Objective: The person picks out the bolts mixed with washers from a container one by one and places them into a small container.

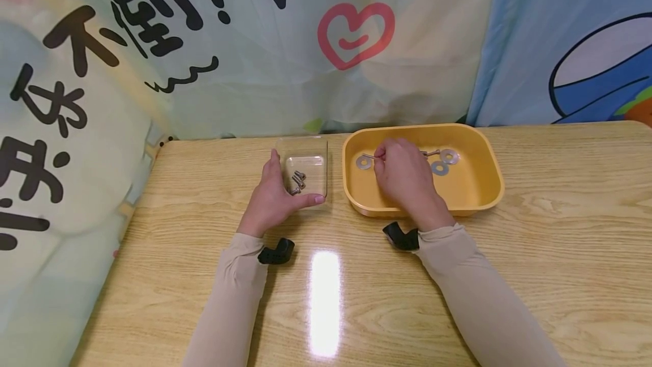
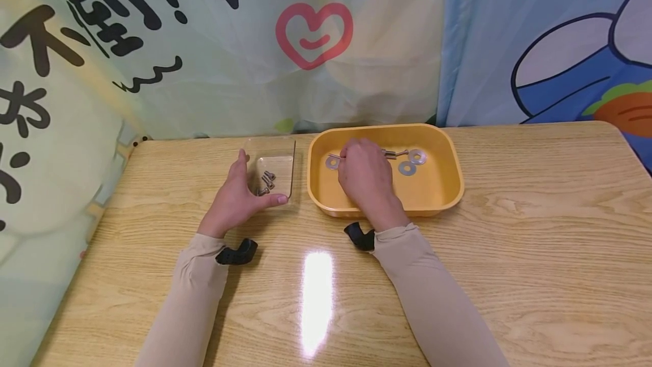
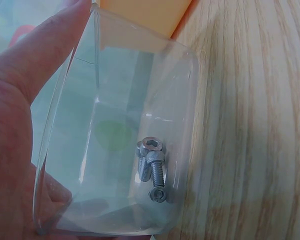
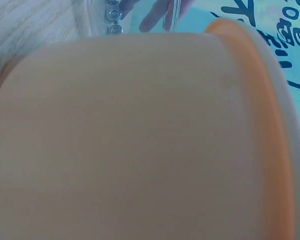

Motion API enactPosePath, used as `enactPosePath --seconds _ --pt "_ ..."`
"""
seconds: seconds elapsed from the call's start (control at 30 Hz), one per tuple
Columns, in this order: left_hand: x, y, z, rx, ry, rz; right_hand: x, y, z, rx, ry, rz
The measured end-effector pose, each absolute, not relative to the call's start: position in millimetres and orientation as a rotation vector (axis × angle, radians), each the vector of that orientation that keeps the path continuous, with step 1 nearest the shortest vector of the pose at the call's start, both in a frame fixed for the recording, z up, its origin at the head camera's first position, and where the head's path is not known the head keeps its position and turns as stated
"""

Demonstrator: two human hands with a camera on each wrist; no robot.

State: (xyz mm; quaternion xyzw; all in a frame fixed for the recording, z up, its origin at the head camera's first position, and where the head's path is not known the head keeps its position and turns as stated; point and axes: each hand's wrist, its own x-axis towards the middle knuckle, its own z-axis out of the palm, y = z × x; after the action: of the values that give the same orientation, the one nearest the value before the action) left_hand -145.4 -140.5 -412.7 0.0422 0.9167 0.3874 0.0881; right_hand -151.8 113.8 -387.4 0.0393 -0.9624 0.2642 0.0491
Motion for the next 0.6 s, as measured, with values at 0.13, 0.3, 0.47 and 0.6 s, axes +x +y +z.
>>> enactPosePath --seconds 0.13,0.3,0.47,0.6 --pt "-145.2 -139.7 -412.9 0.127 2.726 1.155 -151.0 111.3 -388.6 0.147 -2.895 0.801" --pt "-144.6 -138.9 -411.8 0.134 2.729 1.149 -150.6 107.3 -389.9 0.177 -2.876 0.811" --pt "-144.3 -139.0 -411.1 0.133 2.733 1.142 -149.6 103.5 -389.4 0.186 -2.851 0.825" --pt "-143.6 -139.5 -410.4 0.127 2.734 1.139 -148.1 99.1 -388.6 0.191 -2.831 0.833"
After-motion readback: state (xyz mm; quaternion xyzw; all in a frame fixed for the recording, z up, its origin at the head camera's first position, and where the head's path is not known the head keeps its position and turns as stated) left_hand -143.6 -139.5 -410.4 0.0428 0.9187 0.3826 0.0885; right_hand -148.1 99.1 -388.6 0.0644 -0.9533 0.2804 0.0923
